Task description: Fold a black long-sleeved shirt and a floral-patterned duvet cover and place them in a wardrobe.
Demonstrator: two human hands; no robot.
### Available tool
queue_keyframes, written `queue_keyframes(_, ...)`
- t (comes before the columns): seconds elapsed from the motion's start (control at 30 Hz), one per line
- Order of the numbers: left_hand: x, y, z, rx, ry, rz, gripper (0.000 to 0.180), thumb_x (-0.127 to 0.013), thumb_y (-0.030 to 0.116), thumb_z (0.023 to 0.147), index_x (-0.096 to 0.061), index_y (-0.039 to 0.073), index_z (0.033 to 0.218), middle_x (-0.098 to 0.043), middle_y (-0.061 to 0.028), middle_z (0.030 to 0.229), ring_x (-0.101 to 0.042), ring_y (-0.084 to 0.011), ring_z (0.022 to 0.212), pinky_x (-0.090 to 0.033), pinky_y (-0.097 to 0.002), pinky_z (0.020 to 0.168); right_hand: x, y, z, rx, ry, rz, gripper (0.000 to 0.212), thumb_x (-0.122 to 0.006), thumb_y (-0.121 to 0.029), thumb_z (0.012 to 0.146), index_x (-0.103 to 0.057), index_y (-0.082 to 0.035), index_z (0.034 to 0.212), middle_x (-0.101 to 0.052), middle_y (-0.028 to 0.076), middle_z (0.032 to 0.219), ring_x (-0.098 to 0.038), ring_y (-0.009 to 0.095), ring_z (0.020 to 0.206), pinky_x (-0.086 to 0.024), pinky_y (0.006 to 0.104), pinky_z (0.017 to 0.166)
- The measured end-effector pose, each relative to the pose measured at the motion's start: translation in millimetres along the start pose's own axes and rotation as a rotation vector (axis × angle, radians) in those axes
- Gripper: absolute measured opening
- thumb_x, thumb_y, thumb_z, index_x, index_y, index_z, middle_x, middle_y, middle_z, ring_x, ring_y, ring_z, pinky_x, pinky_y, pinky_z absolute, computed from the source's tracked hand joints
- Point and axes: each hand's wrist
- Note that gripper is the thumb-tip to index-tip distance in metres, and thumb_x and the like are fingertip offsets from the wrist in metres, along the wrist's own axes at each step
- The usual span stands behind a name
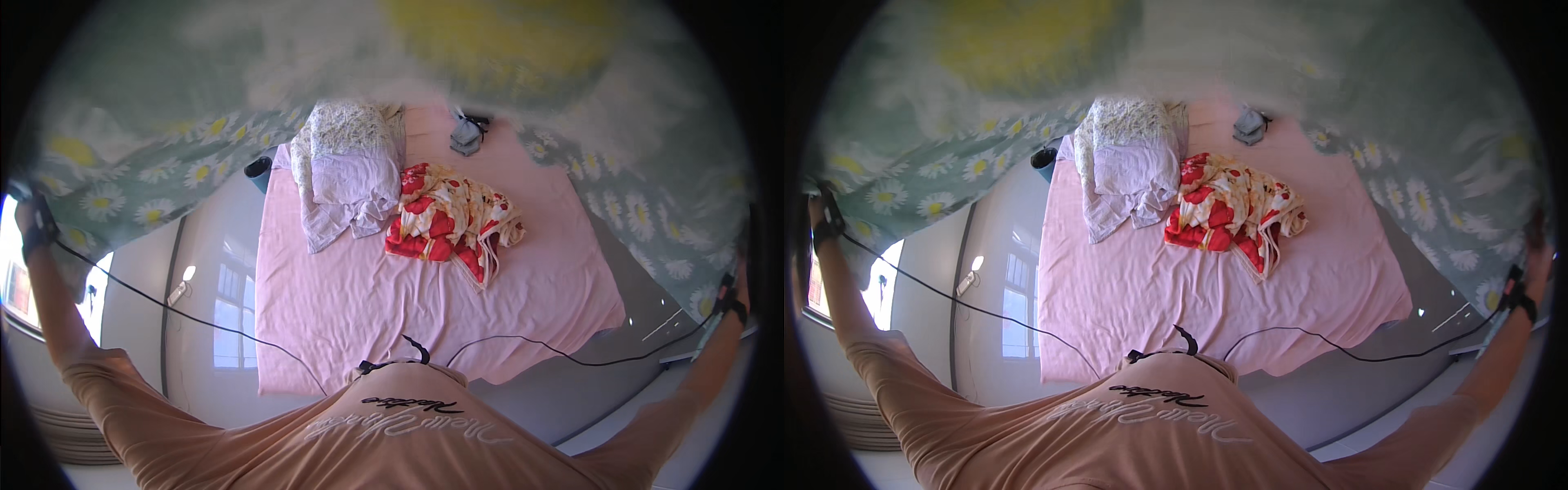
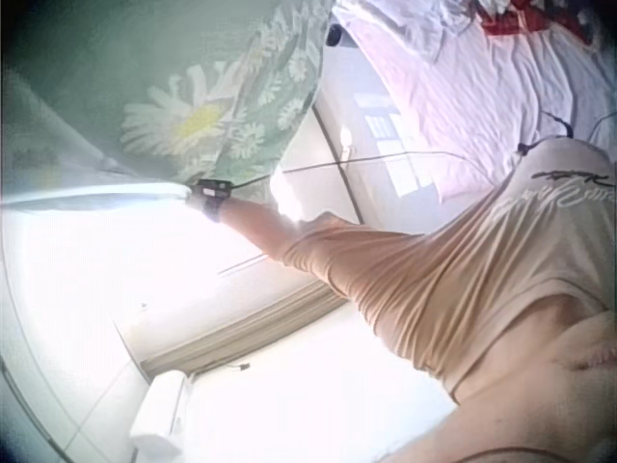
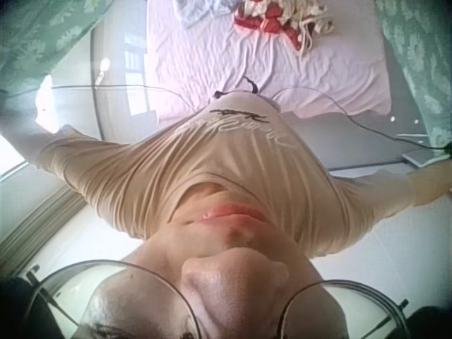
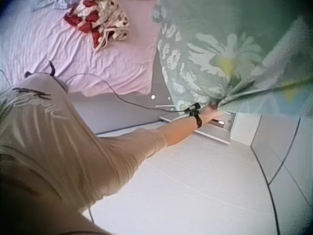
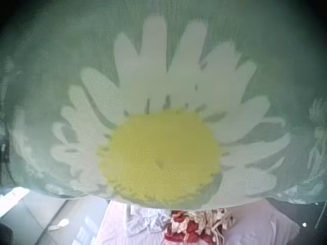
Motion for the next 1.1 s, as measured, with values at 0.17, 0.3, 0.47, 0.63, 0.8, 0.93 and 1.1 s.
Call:
queue_keyframes(0.17,-164.7,9.1,-188.4,0.087,-0.207,-0.25,0.034,-0.058,0.029,0.085,-0.067,-0.001,0.097,-0.069,-0.0205,0.093,-0.066,-0.0315,0.086,-0.05,-0.0408,0.074,-66.2,122.8,-59.4,-0.658,0.079,0.746,0.035,-0.058,-0.035,0.093,-0.062,-0.007,0.114,-0.066,0.007,0.107,-0.062,0.024,0.101,-0.048,0.0405,0.09)
queue_keyframes(0.3,-211.7,36.6,-337.6,0.32,-0.237,-0.907,0.044,-0.041,0.028,0.095,-0.058,-0.009,0.112,-0.066,-0.0185,0.103,-0.062,-0.0304,0.097,-0.049,-0.0423,0.086,-123.6,229.2,-153.1,-0.796,0.086,0.795,0.038,-0.049,-0.034,0.096,-0.059,-0.002,0.115,-0.064,0.011,0.115,-0.061,0.026,0.106,-0.049,0.0416,0.093)
queue_keyframes(0.47,-241.9,94.3,-510.3,1.186,-0.301,-1.903,0.042,-0.035,0.024,0.099,-0.053,-0.009,0.119,-0.059,-0.021,0.121,-0.061,-0.0352,0.105,-0.05,-0.0454,0.093,-129.8,257.7,-252.9,-1.106,0.184,0.784,0.055,-0.036,-0.042,0.099,-0.052,0.002,0.129,-0.055,0.015,0.133,-0.051,0.034,0.122,-0.035,0.0468,0.107)
queue_keyframes(0.63,-238.0,77.3,-648.9,1.128,-0.295,-1.39,0.038,-0.042,0.017,0.095,-0.054,-0.008,0.119,-0.06,-0.0207,0.12,-0.062,-0.035,0.1,-0.052,-0.0447,0.085,-156.0,280.9,-328.5,-1.183,0.282,0.833,0.061,-0.029,-0.047,0.099,-0.051,0.001,0.129,-0.054,0.016,0.133,-0.05,0.035,0.123,-0.036,0.0477,0.106)
queue_keyframes(0.8,-180.6,111.4,-749.8,1.449,-0.296,-1.507,0.036,-0.054,0.016,0.088,-0.057,-0.007,0.116,-0.064,-0.017,0.115,-0.063,-0.0315,0.097,-0.052,-0.0437,0.084,-160.1,250.7,-356.3,-1.18,0.368,0.66,0.059,-0.03,-0.046,0.097,-0.053,-0.001,0.128,-0.056,0.014,0.13,-0.054,0.033,0.118,-0.041,0.046,0.101)
queue_keyframes(0.93,-146.9,109.3,-776.6,0.752,-0.784,-0.057,0.046,-0.073,-0.001,0.068,-0.06,-0.005,0.112,-0.068,-0.0177,0.1,-0.066,-0.0316,0.091,-0.053,-0.0414,0.08,-169.9,242.8,-360.9,-1.174,0.385,0.593,0.055,-0.034,-0.042,0.095,-0.054,-0.002,0.126,-0.056,0.012,0.129,-0.055,0.03,0.116,-0.043,0.0427,0.098)
queue_keyframes(1.1,-133.9,157.1,-815.7,1.676,-0.751,-0.625,0.026,-0.05,0.012,0.089,-0.065,-0.006,0.1,-0.066,-0.0155,0.088,-0.063,-0.03,0.071,-0.052,-0.0443,0.065,-151.4,262.8,-339.9,-1.031,0.191,0.567,0.047,-0.039,-0.034,0.098,-0.051,0.001,0.127,-0.056,0.015,0.128,-0.054,0.03,0.117,-0.043,0.0428,0.099)
Point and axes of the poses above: each hand's wrist, its own z-axis towards the middle knuckle, its own x-axis out of the back of the hand, y = z × x
